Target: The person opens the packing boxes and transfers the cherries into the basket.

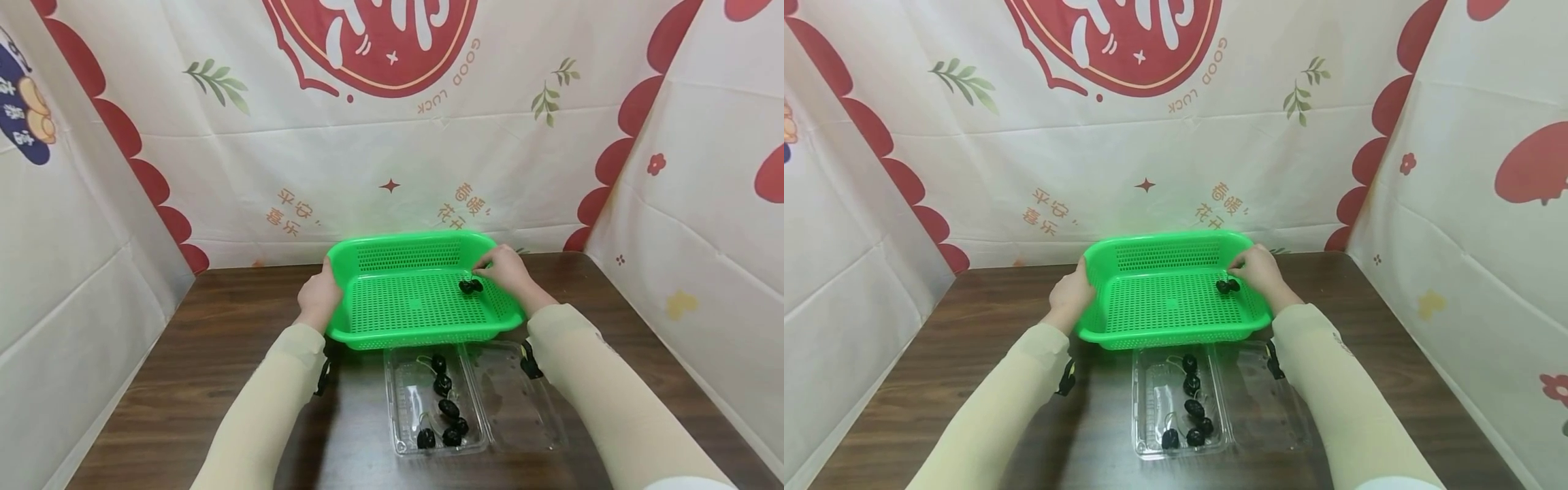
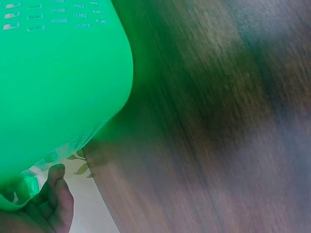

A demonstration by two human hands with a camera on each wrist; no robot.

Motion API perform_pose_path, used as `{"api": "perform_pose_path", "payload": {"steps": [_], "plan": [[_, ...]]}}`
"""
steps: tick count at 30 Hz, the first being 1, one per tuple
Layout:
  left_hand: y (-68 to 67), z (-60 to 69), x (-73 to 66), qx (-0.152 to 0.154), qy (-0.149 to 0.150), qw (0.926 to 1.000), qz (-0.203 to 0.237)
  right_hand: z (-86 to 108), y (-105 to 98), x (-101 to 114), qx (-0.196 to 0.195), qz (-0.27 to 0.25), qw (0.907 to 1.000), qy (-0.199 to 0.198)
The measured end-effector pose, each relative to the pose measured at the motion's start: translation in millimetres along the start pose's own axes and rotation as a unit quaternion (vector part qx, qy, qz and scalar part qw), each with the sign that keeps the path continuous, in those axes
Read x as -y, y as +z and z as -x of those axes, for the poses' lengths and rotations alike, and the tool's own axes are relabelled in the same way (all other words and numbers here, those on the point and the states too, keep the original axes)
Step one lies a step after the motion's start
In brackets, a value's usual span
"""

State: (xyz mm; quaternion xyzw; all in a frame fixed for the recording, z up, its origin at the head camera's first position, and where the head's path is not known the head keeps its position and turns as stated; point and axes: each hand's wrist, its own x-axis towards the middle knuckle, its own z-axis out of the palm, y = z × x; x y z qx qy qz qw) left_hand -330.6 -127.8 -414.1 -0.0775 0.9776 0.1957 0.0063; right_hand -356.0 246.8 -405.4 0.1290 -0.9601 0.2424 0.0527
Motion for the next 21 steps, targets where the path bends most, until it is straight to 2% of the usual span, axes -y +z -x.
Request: {"api": "perform_pose_path", "payload": {"steps": [7,21], "plan": [[-0.5,0.3,-0.2,0.001,0.001,1.0000,-0.004,0.9,0.5,1.7,0.012,0.044,0.9989,-0.006],[0.0,-0.3,-0.8,0.002,-0.002,1.0000,-0.009,0.6,4.0,1.8,0.020,0.096,0.9949,-0.024]]}}
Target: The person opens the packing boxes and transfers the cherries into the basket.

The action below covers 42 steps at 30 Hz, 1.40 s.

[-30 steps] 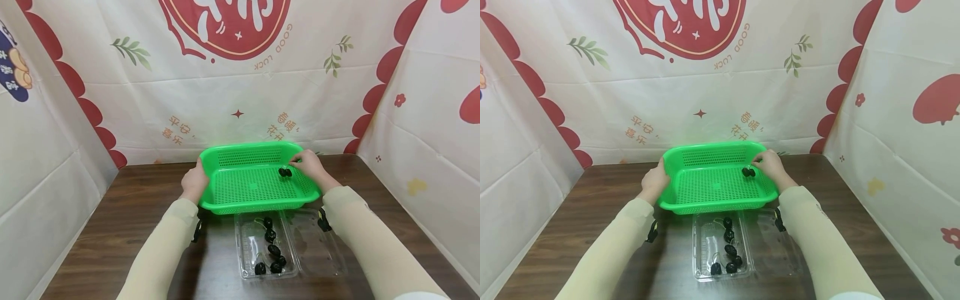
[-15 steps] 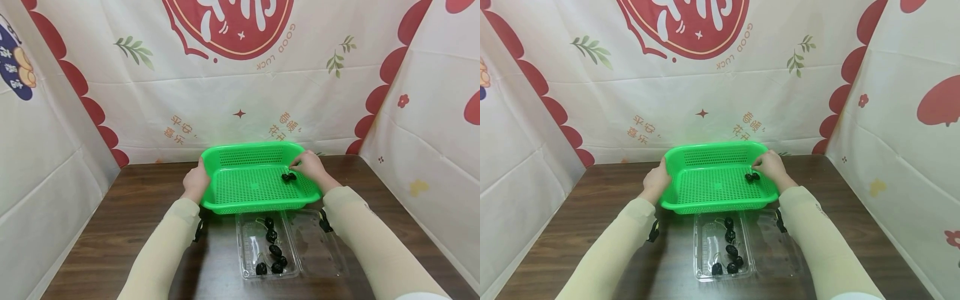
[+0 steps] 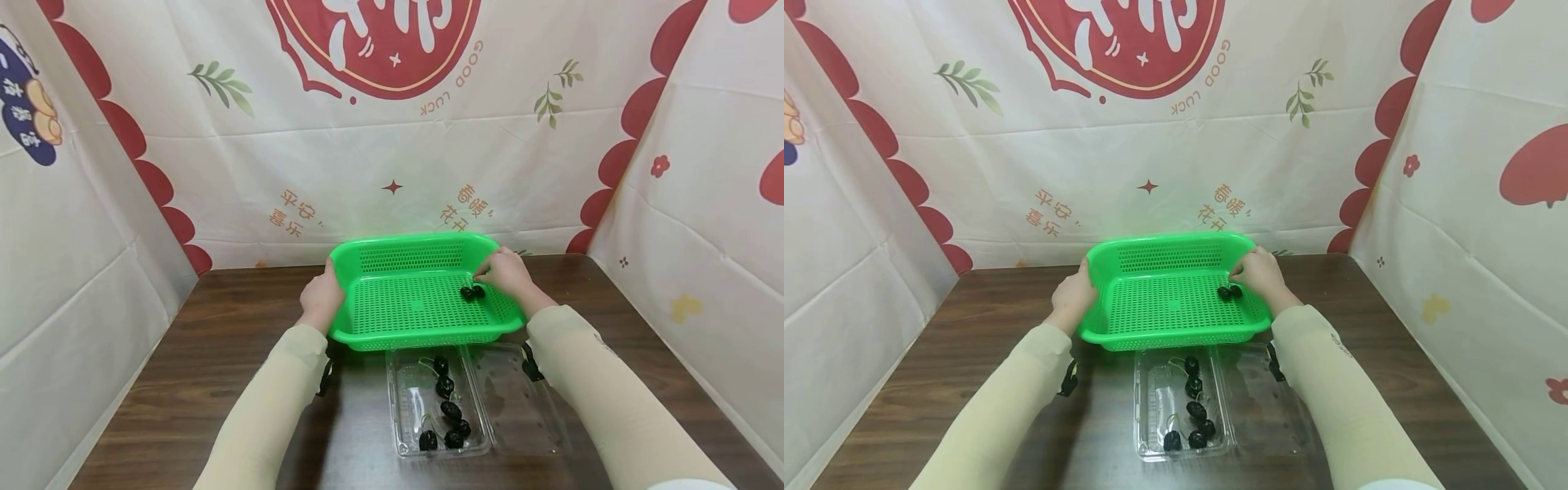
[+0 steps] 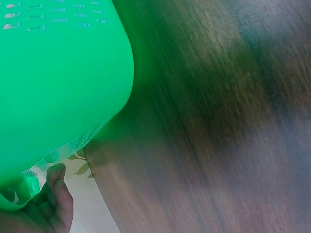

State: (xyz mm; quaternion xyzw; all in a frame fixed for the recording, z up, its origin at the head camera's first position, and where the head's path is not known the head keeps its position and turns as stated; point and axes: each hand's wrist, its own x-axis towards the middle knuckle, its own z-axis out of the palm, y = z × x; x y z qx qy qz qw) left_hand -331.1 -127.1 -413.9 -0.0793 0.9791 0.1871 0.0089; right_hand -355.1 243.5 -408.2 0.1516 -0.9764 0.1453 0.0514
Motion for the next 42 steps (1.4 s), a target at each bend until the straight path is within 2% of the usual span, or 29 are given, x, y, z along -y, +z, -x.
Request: {"api": "perform_pose_path", "payload": {"steps": [8,42], "plan": [[1.2,-0.3,-0.4,-0.002,0.004,1.0000,-0.006,3.3,-2.7,1.7,0.008,0.010,0.9999,-0.003],[-3.0,3.3,-0.5,0.000,0.000,1.0000,0.006,4.4,-1.9,3.7,0.001,-0.027,0.9995,0.016]]}}
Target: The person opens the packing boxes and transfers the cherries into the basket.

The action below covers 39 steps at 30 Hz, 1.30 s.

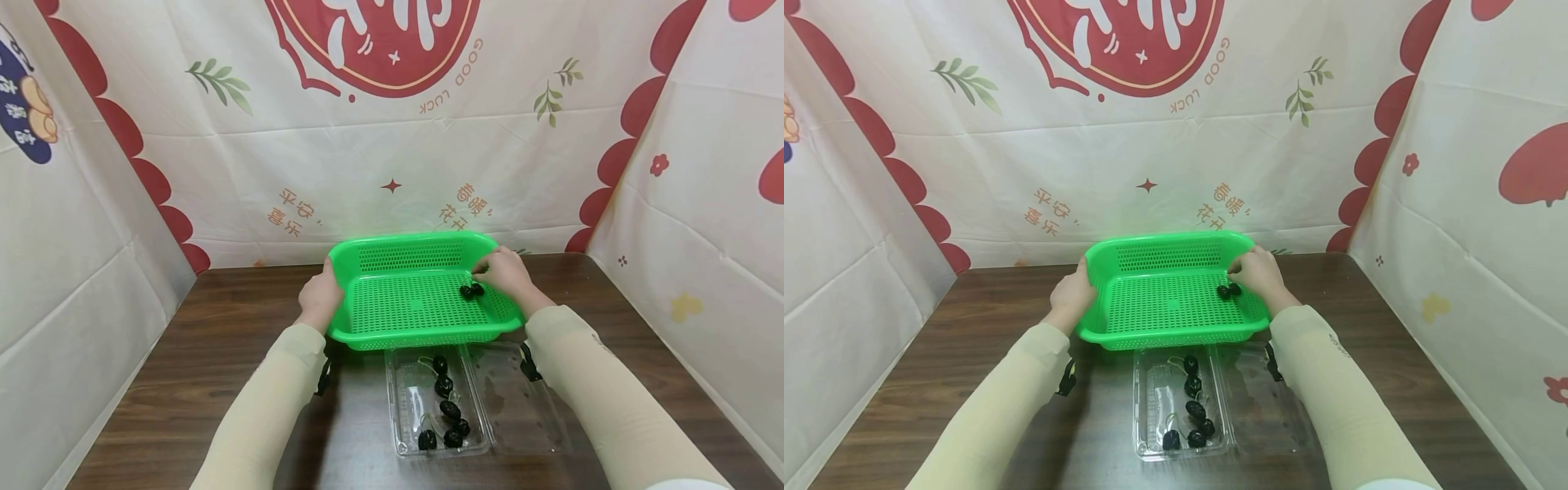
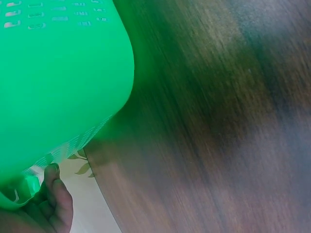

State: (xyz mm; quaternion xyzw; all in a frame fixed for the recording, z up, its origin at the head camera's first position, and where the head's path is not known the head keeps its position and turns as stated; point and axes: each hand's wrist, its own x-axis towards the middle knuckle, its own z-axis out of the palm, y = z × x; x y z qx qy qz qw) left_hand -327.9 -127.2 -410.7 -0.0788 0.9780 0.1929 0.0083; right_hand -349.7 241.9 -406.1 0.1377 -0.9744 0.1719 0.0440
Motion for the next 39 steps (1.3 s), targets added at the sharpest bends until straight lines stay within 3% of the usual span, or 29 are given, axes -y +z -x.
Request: {"api": "perform_pose_path", "payload": {"steps": [14,29,39], "plan": [[-1.1,0.4,-1.9,-0.022,-0.010,0.9991,-0.033,-3.0,-1,0,-0.014,-0.019,0.9996,-0.012],[1.1,-2.7,-2.9,-0.018,-0.016,0.9990,-0.039,-3.0,0,-2,-0.035,-0.006,0.9980,-0.052],[2.1,-2.8,-3.7,-0.024,-0.016,0.9987,-0.041,-1.6,-12,7,-0.041,-0.002,0.9963,-0.075]]}}
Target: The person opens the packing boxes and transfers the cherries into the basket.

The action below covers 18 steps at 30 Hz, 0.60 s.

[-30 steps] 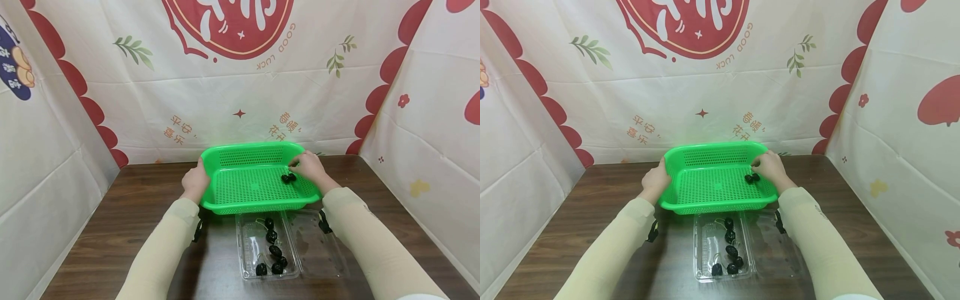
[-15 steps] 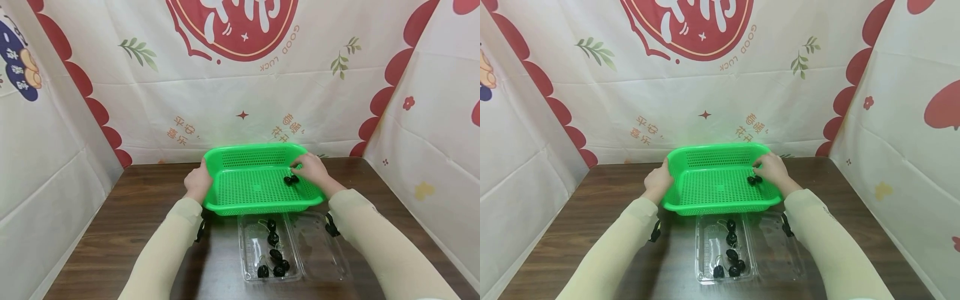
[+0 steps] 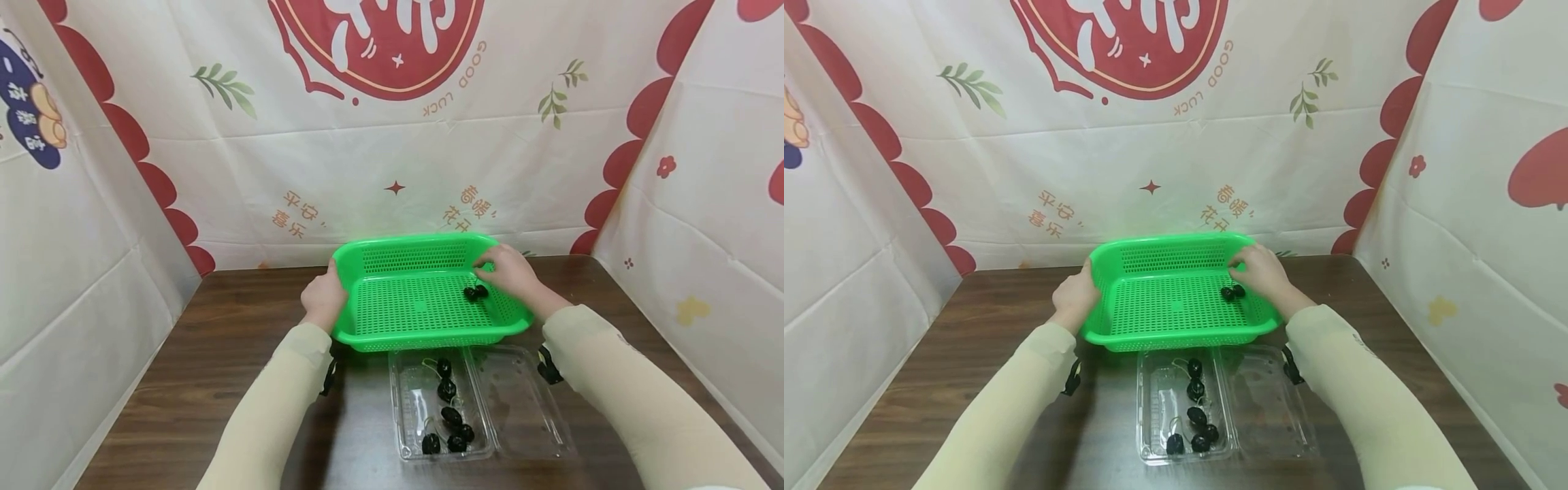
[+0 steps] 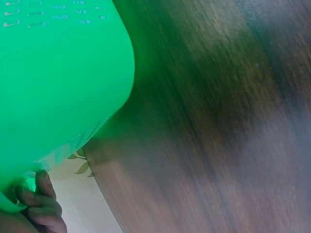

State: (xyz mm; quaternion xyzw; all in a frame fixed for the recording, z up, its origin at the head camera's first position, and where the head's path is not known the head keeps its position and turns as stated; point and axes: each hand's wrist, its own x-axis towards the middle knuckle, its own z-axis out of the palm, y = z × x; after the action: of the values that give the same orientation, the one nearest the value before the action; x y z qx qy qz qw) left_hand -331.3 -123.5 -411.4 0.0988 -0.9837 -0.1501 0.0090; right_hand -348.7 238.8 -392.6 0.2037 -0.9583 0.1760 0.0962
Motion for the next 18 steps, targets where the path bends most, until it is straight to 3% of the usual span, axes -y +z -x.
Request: {"api": "perform_pose_path", "payload": {"steps": [9,15,18], "plan": [[-0.7,-0.5,0.9,-0.004,0.010,0.9999,-0.007,7.1,-14,19,-0.020,-0.006,0.9986,-0.048],[-2.5,-1.2,-0.1,0.004,0.010,0.9999,-0.012,19.0,-19,41,-0.047,-0.014,0.9919,-0.117],[-4.1,0.6,-0.7,0.003,0.009,0.9998,-0.015,26.3,-21,57,-0.063,-0.014,0.9838,-0.167]]}}
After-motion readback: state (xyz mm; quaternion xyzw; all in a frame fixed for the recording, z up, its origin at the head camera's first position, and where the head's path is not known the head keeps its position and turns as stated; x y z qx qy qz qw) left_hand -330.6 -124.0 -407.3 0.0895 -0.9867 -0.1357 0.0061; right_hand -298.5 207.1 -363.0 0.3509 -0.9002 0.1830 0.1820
